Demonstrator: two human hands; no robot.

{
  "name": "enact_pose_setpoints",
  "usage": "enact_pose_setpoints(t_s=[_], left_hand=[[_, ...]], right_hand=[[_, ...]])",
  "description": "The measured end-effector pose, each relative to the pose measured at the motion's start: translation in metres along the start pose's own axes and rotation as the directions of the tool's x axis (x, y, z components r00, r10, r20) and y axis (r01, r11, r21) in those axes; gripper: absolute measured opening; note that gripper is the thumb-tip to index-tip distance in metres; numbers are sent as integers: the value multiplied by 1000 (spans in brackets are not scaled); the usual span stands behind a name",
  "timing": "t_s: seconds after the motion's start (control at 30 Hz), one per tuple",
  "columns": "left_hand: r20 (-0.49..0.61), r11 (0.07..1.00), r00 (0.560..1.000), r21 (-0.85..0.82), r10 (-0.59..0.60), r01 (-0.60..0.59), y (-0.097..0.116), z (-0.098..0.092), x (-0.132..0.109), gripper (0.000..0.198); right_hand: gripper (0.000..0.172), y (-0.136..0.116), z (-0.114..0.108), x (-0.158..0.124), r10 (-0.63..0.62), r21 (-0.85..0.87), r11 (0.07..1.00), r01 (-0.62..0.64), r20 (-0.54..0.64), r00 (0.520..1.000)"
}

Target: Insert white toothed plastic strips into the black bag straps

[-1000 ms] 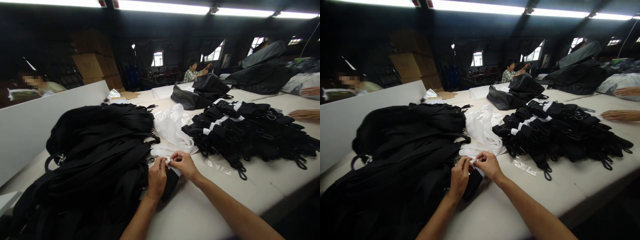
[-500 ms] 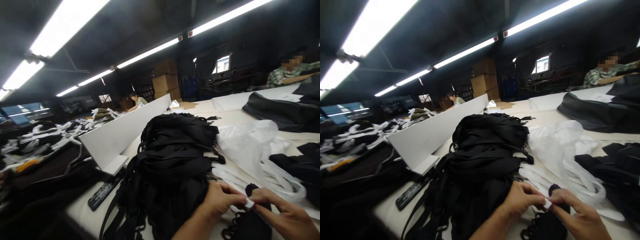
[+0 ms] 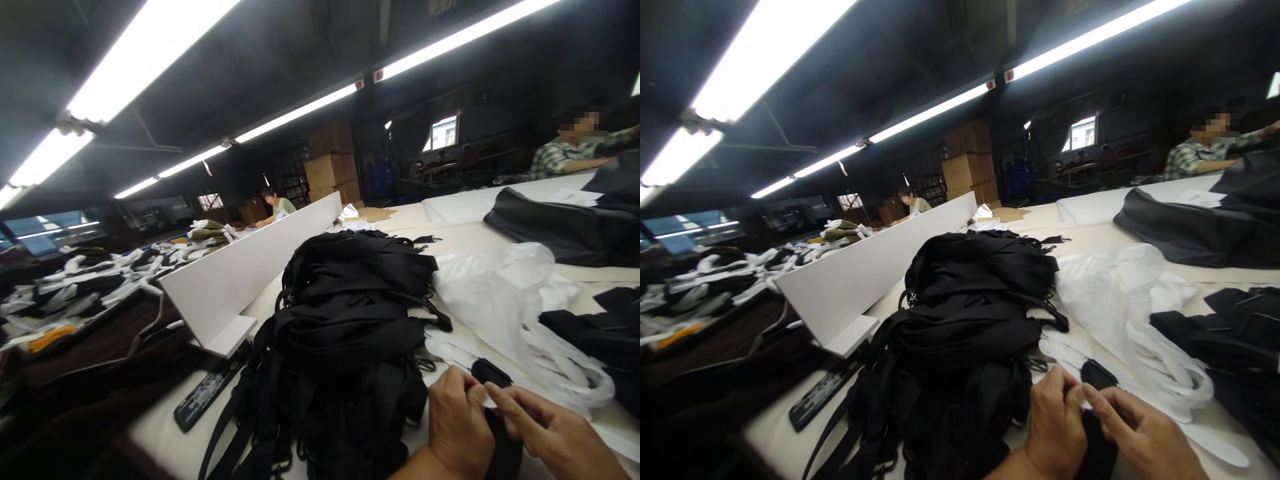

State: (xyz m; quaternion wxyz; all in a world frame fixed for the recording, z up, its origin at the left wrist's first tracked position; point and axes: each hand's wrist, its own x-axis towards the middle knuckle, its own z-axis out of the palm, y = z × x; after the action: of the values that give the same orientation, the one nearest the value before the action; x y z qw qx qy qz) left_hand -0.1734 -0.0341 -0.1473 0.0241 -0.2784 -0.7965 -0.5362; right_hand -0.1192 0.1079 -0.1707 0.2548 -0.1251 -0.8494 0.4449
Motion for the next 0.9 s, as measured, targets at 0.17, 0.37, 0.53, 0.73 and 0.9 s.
enact_pose_setpoints(t_s=[0.17,0.37,0.53,0.73,0.9], left_hand=[[-16,999,999,6,52,-52,-4,10,-2,23],[-108,983,993,-182,-56,36,-7,-2,8,31],[-35,858,970,-473,-242,198,-15,-11,22,56],[263,490,876,-746,-404,450,-2,-19,23,59],[287,483,868,-738,-406,471,7,-14,23,62]], right_hand=[[58,-6,13,-2,114,63,991,-115,20,993],[50,-27,25,-9,-80,-174,984,36,-255,964],[40,-34,23,-6,-155,-316,946,65,-267,951],[36,-43,17,-6,-148,-258,963,83,-243,959],[31,-38,7,-3,125,66,991,-113,-241,962]])
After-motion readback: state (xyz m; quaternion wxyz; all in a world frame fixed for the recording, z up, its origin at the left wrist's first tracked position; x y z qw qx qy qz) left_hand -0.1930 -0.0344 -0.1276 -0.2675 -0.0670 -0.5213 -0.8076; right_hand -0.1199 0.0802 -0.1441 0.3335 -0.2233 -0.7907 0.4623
